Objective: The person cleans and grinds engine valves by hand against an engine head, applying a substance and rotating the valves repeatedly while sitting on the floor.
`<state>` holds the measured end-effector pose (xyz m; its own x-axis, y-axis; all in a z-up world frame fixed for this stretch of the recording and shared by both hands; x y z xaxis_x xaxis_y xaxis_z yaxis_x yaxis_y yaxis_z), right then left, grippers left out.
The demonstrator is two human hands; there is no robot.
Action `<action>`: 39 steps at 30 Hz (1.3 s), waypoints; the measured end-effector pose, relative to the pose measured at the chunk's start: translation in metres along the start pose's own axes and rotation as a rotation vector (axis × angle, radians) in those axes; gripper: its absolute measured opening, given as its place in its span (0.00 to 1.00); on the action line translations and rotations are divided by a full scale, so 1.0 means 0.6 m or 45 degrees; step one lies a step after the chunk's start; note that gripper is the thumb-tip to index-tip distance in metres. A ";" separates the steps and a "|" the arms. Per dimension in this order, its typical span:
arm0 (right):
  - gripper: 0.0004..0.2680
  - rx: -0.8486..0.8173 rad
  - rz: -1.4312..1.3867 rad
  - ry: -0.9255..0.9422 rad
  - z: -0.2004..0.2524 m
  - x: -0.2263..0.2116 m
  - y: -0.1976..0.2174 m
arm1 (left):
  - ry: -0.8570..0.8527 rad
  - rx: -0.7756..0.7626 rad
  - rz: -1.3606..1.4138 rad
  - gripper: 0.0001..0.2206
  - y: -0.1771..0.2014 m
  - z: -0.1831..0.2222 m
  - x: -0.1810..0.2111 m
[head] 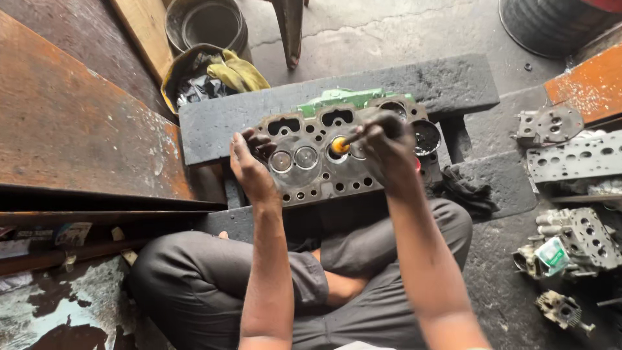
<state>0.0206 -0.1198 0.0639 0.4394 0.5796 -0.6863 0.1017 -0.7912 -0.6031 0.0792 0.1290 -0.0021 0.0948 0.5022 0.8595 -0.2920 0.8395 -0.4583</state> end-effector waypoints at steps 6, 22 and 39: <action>0.10 0.064 0.291 -0.095 0.012 0.006 0.012 | -0.057 -0.027 -0.016 0.18 0.004 0.009 -0.001; 0.05 -0.085 1.011 -0.218 -0.013 0.009 0.007 | 0.048 -0.057 0.105 0.18 -0.009 0.004 -0.011; 0.16 -0.069 1.446 -0.127 -0.012 0.005 0.004 | 0.024 -0.050 0.096 0.19 -0.013 0.000 -0.005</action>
<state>0.0287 -0.1213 0.0634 0.2291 -0.4656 -0.8548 -0.2701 -0.8741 0.4038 0.0813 0.1207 -0.0010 0.0918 0.5679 0.8179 -0.2614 0.8063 -0.5305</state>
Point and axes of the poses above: each hand's wrist, its own z-axis away from the middle knuckle, its own y-axis out of the back of the hand, x = y × z, the point moved 6 cm from there along -z, towards the middle knuckle, and after that the axes turned 6 degrees about y, right-handed, at the moved point
